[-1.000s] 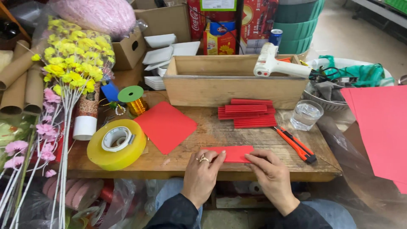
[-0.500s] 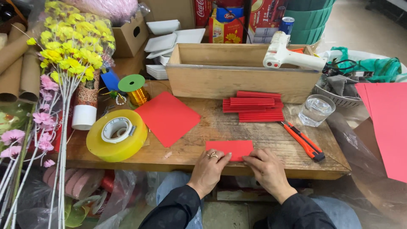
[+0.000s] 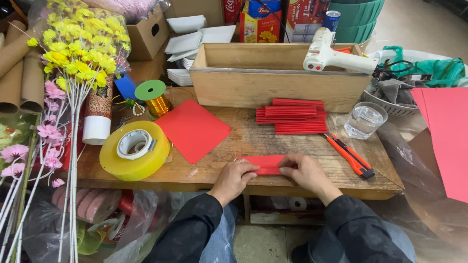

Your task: Fold small pieces of red paper into narrow strips for decorations

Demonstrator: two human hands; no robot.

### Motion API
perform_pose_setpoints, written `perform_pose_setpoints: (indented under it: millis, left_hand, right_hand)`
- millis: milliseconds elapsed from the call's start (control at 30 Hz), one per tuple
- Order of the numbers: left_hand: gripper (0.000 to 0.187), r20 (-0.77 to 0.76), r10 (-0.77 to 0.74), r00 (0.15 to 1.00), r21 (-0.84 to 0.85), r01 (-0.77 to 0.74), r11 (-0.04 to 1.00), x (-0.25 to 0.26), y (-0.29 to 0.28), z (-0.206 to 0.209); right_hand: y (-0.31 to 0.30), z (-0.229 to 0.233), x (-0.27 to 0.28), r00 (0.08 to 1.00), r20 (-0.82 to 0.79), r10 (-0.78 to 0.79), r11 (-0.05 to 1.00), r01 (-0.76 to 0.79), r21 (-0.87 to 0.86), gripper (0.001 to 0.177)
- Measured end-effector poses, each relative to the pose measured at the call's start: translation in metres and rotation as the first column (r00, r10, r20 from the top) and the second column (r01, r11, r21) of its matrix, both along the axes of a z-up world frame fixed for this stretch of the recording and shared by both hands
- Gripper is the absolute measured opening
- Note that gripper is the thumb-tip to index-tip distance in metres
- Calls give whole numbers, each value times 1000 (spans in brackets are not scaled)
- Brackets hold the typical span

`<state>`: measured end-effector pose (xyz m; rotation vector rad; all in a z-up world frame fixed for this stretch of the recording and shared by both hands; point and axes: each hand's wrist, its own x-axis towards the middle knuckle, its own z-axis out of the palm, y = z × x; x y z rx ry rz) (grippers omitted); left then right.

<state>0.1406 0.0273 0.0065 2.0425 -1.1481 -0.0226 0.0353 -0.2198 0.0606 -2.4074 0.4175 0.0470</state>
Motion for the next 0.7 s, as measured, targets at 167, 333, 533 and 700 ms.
perform_pose_setpoints:
  millis: [167,333,533,700]
  left_hand:
    - [15,-30,35,999,6,-35,999,4,-4,-6]
    - [15,-24,67,997,15,-67,998,3,-5,-11]
    - [13,-19,100,995,34,-99,995,1,-4,-14]
    - [13,-18,95,995,36,-94,995,1,-5,-12]
  right_hand:
    - [5,6,6,997,-71,-43,999,42,-28,19]
    - [9,12,5,994,-78,-70,997,67,-41,19]
    - [11,12,4,993,-98,-65,997,61,-41,21]
    - [11,9,4,994,-94,-54,998,50,-39,22]
